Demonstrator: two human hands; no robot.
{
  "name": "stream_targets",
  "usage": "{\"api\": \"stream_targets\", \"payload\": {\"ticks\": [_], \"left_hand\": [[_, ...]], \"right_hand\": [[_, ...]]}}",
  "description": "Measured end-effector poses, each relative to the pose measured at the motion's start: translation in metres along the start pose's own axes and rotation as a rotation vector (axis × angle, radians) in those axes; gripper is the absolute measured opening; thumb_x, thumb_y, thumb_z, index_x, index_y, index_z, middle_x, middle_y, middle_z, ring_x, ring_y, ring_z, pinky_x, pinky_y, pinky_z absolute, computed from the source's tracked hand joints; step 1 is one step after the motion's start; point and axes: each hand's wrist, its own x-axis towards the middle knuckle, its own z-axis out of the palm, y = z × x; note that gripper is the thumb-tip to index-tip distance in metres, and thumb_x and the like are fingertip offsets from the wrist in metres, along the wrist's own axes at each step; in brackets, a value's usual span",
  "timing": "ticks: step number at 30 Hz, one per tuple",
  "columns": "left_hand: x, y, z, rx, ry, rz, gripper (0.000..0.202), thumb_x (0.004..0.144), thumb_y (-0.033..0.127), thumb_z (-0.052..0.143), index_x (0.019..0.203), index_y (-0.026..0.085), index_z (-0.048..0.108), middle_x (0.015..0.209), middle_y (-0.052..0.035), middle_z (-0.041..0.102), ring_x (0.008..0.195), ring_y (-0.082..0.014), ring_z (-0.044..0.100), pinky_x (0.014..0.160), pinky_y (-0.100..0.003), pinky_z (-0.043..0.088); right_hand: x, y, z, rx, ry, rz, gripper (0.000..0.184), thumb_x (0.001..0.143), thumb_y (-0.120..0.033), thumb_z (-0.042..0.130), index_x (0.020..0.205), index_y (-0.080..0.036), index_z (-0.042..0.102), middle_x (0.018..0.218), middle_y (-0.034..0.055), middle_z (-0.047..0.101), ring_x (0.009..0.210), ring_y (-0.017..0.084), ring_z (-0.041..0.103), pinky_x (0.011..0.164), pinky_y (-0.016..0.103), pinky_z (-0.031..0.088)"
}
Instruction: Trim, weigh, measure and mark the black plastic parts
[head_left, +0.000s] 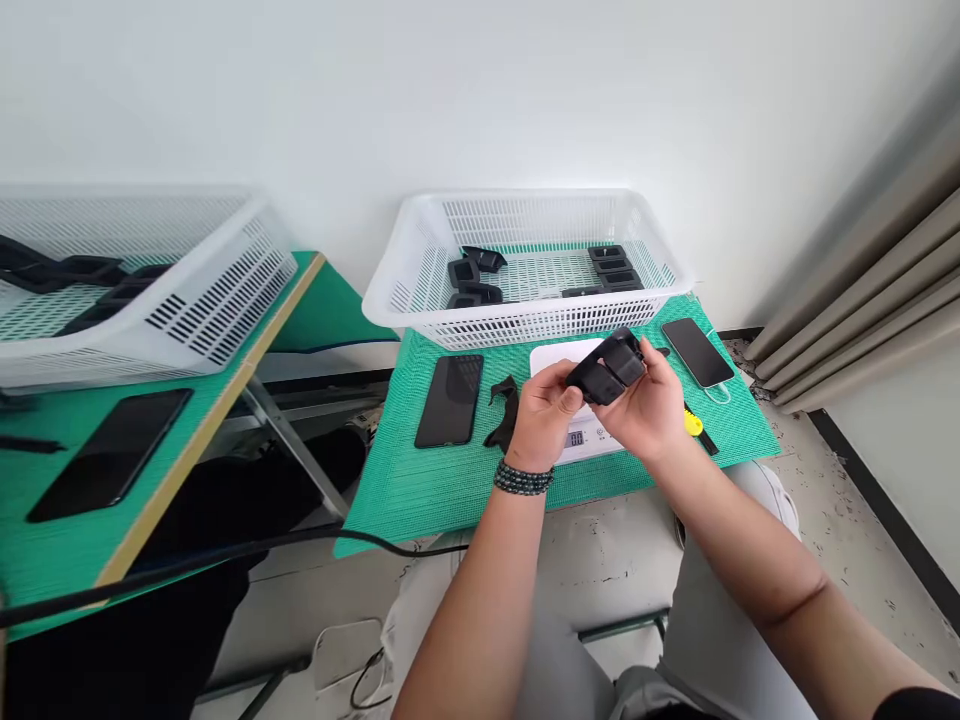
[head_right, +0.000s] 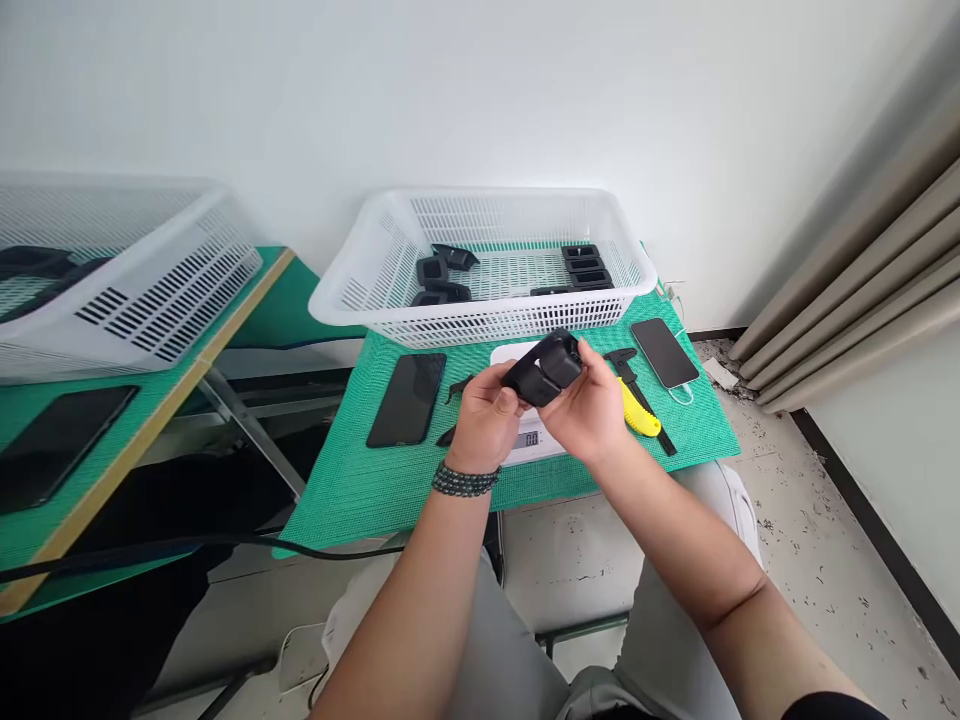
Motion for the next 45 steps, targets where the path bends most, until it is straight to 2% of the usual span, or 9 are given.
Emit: {"api": "stream_targets", "payload": {"ticks": [8,12,15,19,24,29,35,41,45], "left_hand": [[-0.002,0.006,-0.003,0.032,-0.175,0.035,0.039,0.079,0.057,0.084,0.087,0.019,0.079,0.081,-0.0029,0.058,0.076,-0.0150,0.053,0.070,-0.029,0.047],[-0.006,0.008,-0.004,0.064,-0.093,-0.025,0.049,0.080,0.067,0.079,0.086,0.019,0.076,0.087,-0.0063,0.062,0.080,-0.0177,0.056,0.072,-0.032,0.052],[-0.009,0.009,-0.005,0.008,-0.002,-0.084,0.052,0.079,0.069,0.079,0.096,0.020,0.075,0.092,-0.0070,0.067,0.083,-0.0190,0.060,0.073,-0.033,0.054],[-0.011,0.008,-0.004,-0.041,0.083,-0.108,0.057,0.073,0.071,0.082,0.095,0.019,0.073,0.096,-0.0075,0.070,0.090,-0.0213,0.066,0.071,-0.032,0.056],[-0.014,0.001,0.002,-0.083,0.118,-0.108,0.060,0.074,0.071,0.082,0.101,0.019,0.073,0.096,-0.0063,0.070,0.080,-0.0181,0.065,0.057,-0.028,0.052],[-0.015,-0.004,0.006,-0.159,0.175,-0.136,0.059,0.072,0.069,0.084,0.099,0.019,0.073,0.084,-0.0032,0.068,0.063,-0.0126,0.059,0.046,-0.024,0.047],[-0.011,-0.002,0.007,-0.126,0.173,-0.116,0.058,0.071,0.072,0.083,0.091,0.018,0.074,0.087,-0.0068,0.073,0.072,-0.0177,0.068,0.051,-0.026,0.053],[-0.014,-0.004,0.003,-0.180,0.123,-0.161,0.063,0.073,0.076,0.079,0.089,0.016,0.074,0.067,-0.0032,0.069,0.047,-0.0151,0.059,0.041,-0.028,0.048],[-0.015,-0.004,0.004,-0.169,0.153,-0.153,0.064,0.072,0.075,0.080,0.094,0.015,0.074,0.071,-0.0041,0.071,0.048,-0.0147,0.060,0.038,-0.025,0.044]], "right_hand": [[-0.005,0.000,-0.008,0.017,-0.019,0.042,0.030,0.102,-0.045,0.055,0.084,-0.024,0.067,0.082,0.0001,0.074,0.081,0.018,0.068,0.078,0.033,0.058],[-0.004,0.007,-0.010,-0.009,-0.017,0.022,0.023,0.102,-0.041,0.057,0.088,-0.025,0.068,0.092,0.0001,0.076,0.090,0.019,0.069,0.082,0.034,0.057],[-0.004,0.014,-0.012,-0.077,-0.041,0.003,0.019,0.101,-0.039,0.059,0.094,-0.026,0.069,0.096,0.0015,0.076,0.089,0.020,0.068,0.075,0.033,0.056],[-0.009,0.018,-0.017,-0.134,-0.082,-0.019,0.013,0.100,-0.035,0.064,0.095,-0.025,0.070,0.094,0.0016,0.073,0.084,0.018,0.065,0.070,0.030,0.054],[-0.013,0.016,-0.019,-0.139,-0.099,-0.033,0.008,0.097,-0.032,0.068,0.092,-0.026,0.070,0.090,0.0013,0.071,0.086,0.020,0.064,0.075,0.033,0.054],[-0.011,0.017,-0.020,-0.128,-0.112,-0.010,0.010,0.095,-0.034,0.071,0.094,-0.024,0.070,0.092,0.0023,0.071,0.081,0.019,0.063,0.068,0.031,0.052],[-0.011,0.017,-0.021,-0.143,-0.105,-0.020,0.013,0.097,-0.038,0.067,0.095,-0.025,0.070,0.095,0.0030,0.073,0.081,0.019,0.063,0.063,0.030,0.050],[-0.019,0.021,-0.022,-0.191,-0.132,-0.055,0.010,0.093,-0.034,0.073,0.092,-0.024,0.071,0.092,0.0029,0.071,0.080,0.019,0.062,0.066,0.031,0.051],[-0.016,0.022,-0.024,-0.141,-0.130,-0.009,0.009,0.094,-0.033,0.071,0.094,-0.024,0.071,0.093,0.0031,0.073,0.079,0.019,0.061,0.063,0.030,0.049]]}}
